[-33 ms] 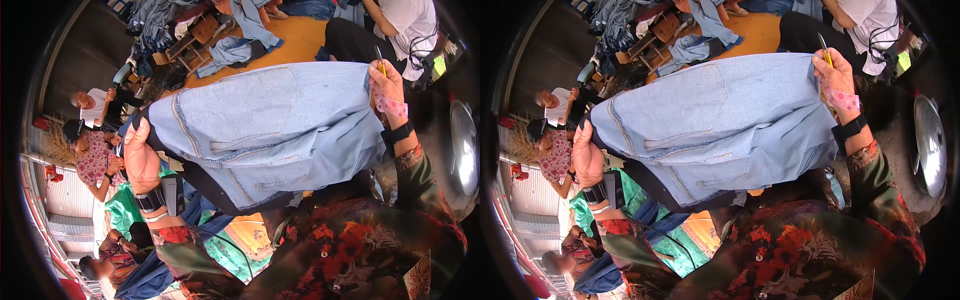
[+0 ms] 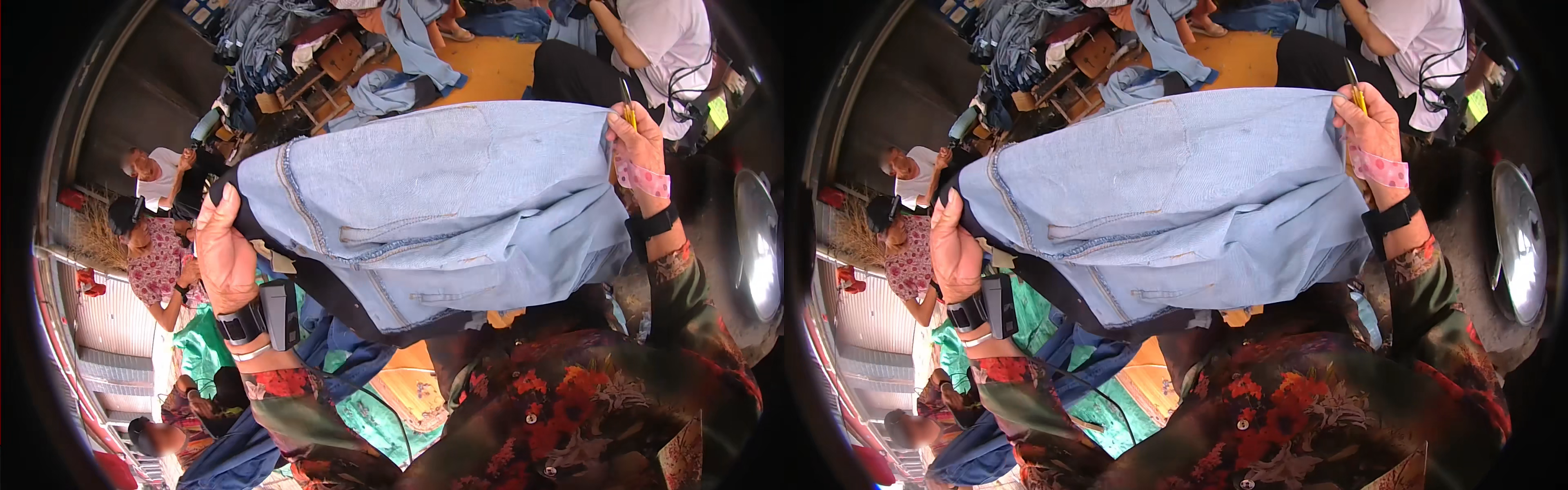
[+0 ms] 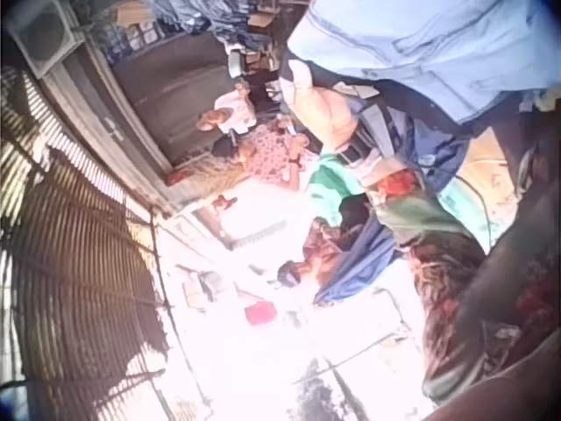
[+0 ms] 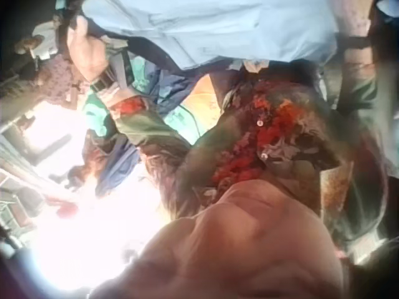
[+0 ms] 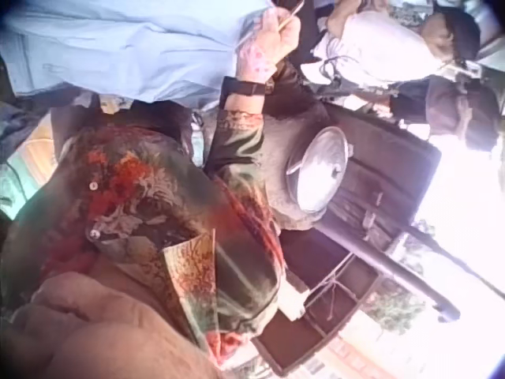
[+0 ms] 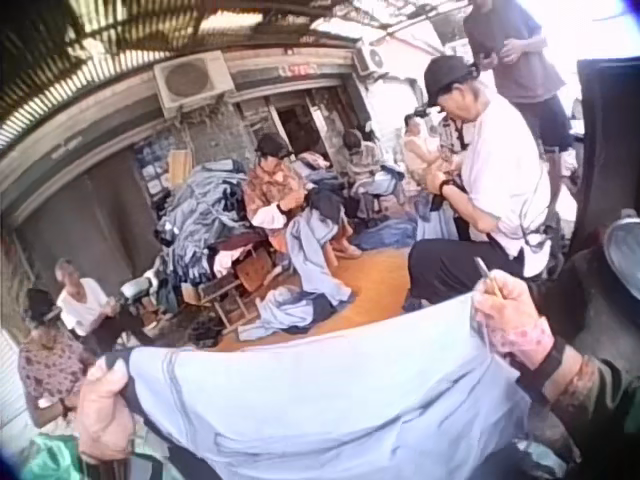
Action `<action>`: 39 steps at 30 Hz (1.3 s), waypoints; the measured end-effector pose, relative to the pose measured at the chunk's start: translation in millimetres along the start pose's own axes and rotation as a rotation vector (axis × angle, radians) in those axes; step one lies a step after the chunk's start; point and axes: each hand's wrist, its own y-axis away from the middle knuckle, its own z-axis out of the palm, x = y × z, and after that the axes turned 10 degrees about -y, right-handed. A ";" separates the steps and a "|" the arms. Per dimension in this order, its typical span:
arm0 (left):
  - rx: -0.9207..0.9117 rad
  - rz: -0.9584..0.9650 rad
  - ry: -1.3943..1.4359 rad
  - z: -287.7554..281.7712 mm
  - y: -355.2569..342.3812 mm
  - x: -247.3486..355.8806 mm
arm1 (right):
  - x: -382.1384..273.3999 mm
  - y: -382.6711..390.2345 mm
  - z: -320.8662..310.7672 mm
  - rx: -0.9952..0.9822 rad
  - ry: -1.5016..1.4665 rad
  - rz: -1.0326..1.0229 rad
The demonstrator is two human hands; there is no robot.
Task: The person is using a small pair of thread snips to remove a leather brand tag and trim threads from a pair of denim jeans in an outdoor workshop.
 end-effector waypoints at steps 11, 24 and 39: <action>0.002 -0.159 -0.180 6.7 165.5 -56.9 | -23.9 74.0 -65.5 -0.234 0.340 0.150; 0.051 -0.700 -0.001 16.6 310.6 -159.9 | 21.8 135.8 -116.4 -0.422 0.490 0.532; 0.031 -0.735 -0.036 7.2 328.5 -180.8 | 14.0 151.0 -116.2 -0.716 0.728 0.568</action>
